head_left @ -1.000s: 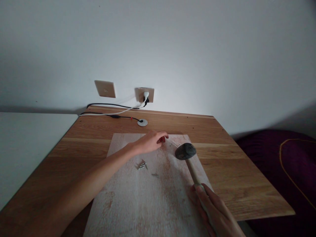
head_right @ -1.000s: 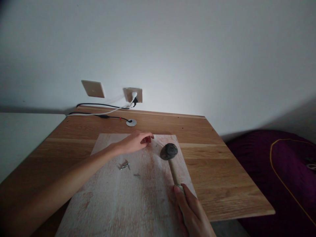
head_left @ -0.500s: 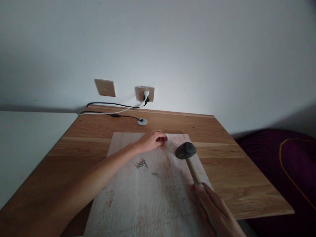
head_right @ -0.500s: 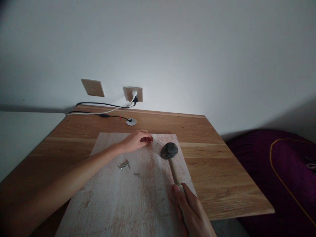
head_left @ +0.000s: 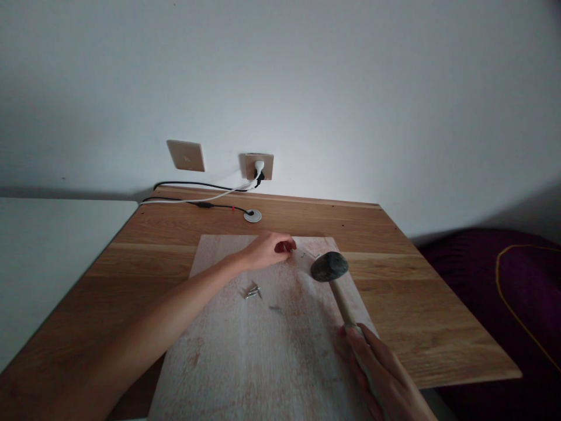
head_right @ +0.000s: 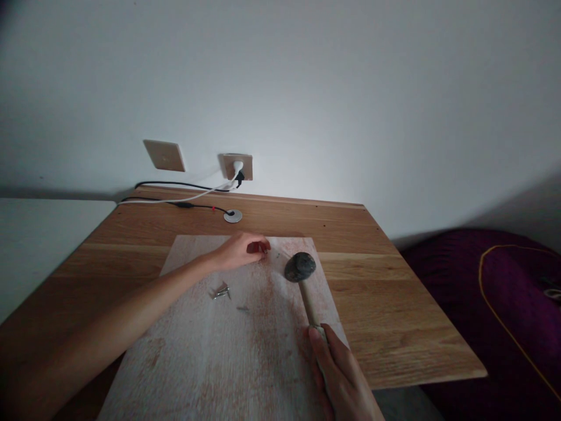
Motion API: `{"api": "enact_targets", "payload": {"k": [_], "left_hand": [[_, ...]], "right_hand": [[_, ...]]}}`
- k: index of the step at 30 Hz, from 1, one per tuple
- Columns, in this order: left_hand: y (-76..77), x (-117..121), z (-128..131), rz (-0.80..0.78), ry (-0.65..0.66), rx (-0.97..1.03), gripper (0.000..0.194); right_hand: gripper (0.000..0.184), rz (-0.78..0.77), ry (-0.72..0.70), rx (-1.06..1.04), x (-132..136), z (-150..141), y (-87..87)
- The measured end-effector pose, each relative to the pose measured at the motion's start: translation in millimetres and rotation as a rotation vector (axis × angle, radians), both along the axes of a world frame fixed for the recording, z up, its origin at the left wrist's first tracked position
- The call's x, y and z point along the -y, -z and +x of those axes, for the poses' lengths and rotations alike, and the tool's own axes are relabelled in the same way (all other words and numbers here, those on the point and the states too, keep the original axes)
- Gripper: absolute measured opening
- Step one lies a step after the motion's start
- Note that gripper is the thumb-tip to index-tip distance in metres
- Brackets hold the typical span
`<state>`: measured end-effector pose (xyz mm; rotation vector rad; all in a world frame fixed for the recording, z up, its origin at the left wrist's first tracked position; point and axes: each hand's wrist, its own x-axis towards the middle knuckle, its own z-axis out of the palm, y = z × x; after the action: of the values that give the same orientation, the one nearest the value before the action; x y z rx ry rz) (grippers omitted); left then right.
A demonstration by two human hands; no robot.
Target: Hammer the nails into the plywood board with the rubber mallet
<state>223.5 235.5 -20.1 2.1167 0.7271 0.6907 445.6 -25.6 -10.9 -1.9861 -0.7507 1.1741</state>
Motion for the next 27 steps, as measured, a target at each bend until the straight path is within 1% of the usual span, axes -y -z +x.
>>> {"api": "enact_targets", "payload": {"k": [6, 10, 16, 22, 27], "left_hand": [[0.3, -1, 0, -0.029, -0.015, 0.019, 0.016], [0.0, -3, -1, -0.053, -0.012, 0.044, 0.014], [-0.6, -2, -2, -0.048, 0.013, 0.009, 0.012], [-0.8, -3, -2, -0.024, 0.015, 0.003, 0.008], [-0.3, -3, -2, -0.042, 0.000, 0.025, 0.011]], "right_hand": [[0.083, 0.001, 0.018, 0.002, 0, -4, -1.0], [0.080, 0.004, 0.049, 0.004, 1, -2, 0.1], [0.078, 0.005, -0.018, -0.004, -1, -5, -4.4], [0.077, -0.005, 0.051, 0.013, 1, -6, -7.4], [0.079, 0.002, 0.010, 0.000, 0, -7, -10.1]]}}
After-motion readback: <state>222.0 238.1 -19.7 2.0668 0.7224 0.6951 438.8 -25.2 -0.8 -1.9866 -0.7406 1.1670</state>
